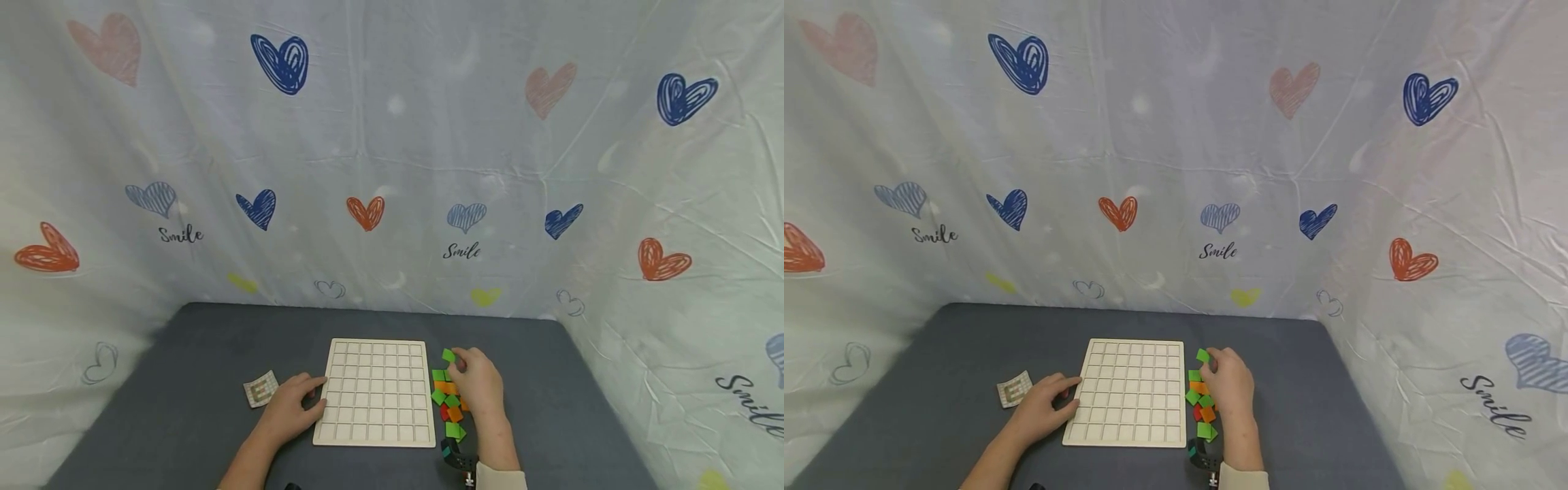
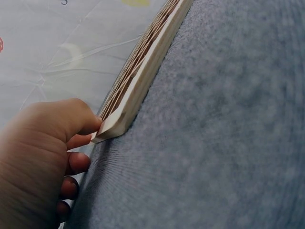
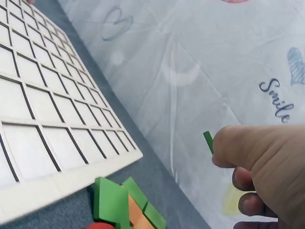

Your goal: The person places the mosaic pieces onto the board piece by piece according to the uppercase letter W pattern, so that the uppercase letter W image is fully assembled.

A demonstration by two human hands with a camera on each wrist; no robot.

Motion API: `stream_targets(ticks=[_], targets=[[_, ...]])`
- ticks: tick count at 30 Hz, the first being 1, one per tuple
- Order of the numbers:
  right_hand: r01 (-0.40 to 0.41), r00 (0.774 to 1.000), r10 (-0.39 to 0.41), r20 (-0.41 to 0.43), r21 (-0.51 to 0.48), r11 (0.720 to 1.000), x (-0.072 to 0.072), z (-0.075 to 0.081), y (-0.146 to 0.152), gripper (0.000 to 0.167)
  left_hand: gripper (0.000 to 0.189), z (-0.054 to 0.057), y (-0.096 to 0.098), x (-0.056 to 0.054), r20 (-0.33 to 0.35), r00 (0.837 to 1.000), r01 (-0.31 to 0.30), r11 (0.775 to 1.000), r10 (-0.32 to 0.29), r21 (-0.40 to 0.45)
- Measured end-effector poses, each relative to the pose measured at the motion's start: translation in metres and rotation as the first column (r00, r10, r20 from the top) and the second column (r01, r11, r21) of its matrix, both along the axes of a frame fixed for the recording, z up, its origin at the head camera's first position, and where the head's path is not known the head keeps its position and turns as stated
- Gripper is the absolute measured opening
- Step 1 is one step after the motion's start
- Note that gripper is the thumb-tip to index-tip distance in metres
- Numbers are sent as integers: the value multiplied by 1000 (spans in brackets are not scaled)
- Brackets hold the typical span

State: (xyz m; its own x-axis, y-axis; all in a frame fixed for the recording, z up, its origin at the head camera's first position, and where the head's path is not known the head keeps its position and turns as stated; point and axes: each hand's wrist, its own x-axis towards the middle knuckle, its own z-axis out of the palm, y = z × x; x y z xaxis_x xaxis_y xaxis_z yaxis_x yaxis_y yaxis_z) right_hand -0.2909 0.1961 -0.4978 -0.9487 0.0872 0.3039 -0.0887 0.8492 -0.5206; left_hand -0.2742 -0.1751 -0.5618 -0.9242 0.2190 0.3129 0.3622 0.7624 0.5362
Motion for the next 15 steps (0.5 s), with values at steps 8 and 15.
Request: stream_targets(ticks=[8, 15], targets=[[-106, 993, 109, -43, 62, 992, -4, -1, -21, 33, 35, 1, 1, 1, 12, 1000, 7, 1000, -7, 0], [-177, 975, 191, -115, 120, 977, -5, -7, -42, 30, 34, 2, 0, 1, -8, 1000, 10, 1000, -10, 7]])
